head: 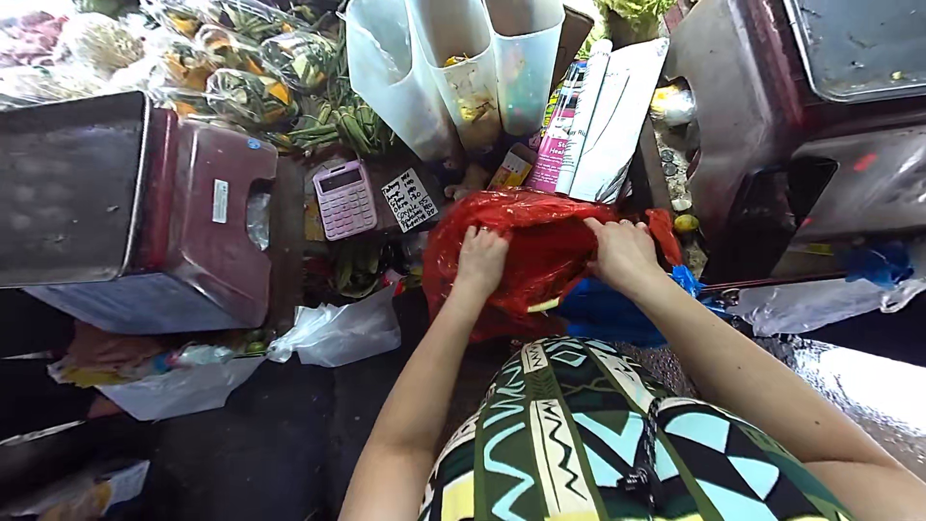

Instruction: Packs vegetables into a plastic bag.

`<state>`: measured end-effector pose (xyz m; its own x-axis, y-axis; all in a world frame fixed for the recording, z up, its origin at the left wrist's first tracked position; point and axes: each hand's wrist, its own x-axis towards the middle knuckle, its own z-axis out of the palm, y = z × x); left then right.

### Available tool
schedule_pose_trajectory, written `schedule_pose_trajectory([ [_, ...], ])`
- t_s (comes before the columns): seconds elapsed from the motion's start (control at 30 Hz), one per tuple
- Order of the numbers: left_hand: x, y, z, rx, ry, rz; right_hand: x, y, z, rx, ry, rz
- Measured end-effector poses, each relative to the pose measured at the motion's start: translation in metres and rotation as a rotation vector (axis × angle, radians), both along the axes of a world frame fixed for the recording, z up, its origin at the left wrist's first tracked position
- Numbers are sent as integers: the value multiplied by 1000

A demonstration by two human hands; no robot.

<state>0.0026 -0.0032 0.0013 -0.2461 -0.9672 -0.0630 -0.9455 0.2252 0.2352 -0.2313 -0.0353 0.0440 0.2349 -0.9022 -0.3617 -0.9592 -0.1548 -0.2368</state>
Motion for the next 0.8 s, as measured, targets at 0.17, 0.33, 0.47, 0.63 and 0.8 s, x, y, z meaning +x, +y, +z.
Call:
schedule_pose_trajectory([
  [0.17, 31, -18, 32, -62, 236, -41, 10, 1, -18, -289, -385, 136],
  [0.33, 12, -9, 27, 78, 60, -94, 39, -3, -48, -243, -325, 290],
  [0.47, -13, 13, -9, 292, -92, 104, 38, 1, -45, 46, -48, 263],
  [0.63, -19, 38, -37, 379, -175, 159, 23, -1, -17, 215, 119, 158],
  [0.8, -19, 33, -23, 175, -10, 89, 33, 3, -5, -9, -346, 62],
])
